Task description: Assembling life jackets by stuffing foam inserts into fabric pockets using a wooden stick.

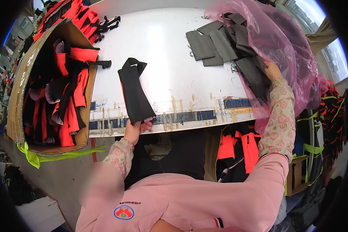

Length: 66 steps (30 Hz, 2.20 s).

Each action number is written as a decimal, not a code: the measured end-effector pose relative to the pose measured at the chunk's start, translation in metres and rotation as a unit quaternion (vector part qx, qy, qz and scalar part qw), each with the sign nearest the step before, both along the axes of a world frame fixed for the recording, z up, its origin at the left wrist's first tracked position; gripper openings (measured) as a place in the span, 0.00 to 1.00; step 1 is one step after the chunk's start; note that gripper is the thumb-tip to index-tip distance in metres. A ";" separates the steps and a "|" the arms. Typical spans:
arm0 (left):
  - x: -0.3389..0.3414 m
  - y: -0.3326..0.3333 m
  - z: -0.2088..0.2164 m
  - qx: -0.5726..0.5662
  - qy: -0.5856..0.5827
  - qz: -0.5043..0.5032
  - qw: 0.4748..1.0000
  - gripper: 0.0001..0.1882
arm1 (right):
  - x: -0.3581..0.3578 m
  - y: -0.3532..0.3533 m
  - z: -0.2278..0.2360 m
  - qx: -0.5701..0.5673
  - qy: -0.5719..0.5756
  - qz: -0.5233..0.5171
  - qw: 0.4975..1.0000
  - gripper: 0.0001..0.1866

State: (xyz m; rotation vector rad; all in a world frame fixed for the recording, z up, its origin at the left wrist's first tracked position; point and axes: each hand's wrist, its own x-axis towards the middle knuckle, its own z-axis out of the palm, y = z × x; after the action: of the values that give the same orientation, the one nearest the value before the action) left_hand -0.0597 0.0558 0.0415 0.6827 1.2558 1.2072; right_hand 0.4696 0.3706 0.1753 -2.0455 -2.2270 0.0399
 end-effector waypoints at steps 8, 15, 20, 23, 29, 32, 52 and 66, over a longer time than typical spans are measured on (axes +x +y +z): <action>-0.002 -0.002 0.000 -0.002 -0.014 0.009 1.000 0.18 | -0.011 -0.073 0.024 -0.091 0.126 -0.009 0.988 0.22; 0.000 0.001 0.000 -0.002 -0.026 0.010 1.000 0.17 | 0.013 -0.127 0.011 -0.074 0.131 0.072 0.986 0.22; -0.004 -0.001 -0.005 -0.001 -0.043 0.021 0.999 0.16 | -0.026 -0.182 0.039 -0.055 0.065 0.083 0.993 0.21; -0.006 -0.001 -0.009 0.004 -0.051 0.018 0.999 0.16 | -0.031 -0.210 0.051 -0.021 0.049 0.075 0.996 0.22; -0.006 -0.002 -0.008 -0.003 -0.056 0.009 0.998 0.17 | -0.077 -0.258 0.039 0.136 0.159 0.042 0.977 0.24; -0.008 -0.001 -0.010 0.007 -0.070 0.003 0.998 0.17 | -0.115 -0.275 0.010 0.133 0.216 0.106 0.961 0.27; 0.012 -0.059 -0.009 -0.031 -0.176 -0.065 0.982 0.19 | -0.195 -0.137 -0.094 0.032 -0.063 0.129 0.989 0.43; 0.015 -0.046 0.003 -0.026 -0.204 -0.032 0.978 0.16 | -0.243 -0.260 0.018 0.207 0.175 0.300 0.915 0.21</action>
State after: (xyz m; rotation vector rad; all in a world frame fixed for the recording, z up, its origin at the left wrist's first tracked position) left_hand -0.0447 0.0103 0.0446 0.4068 0.9118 1.1839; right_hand 0.2264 0.1103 0.1931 -1.0070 -2.2806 -0.0117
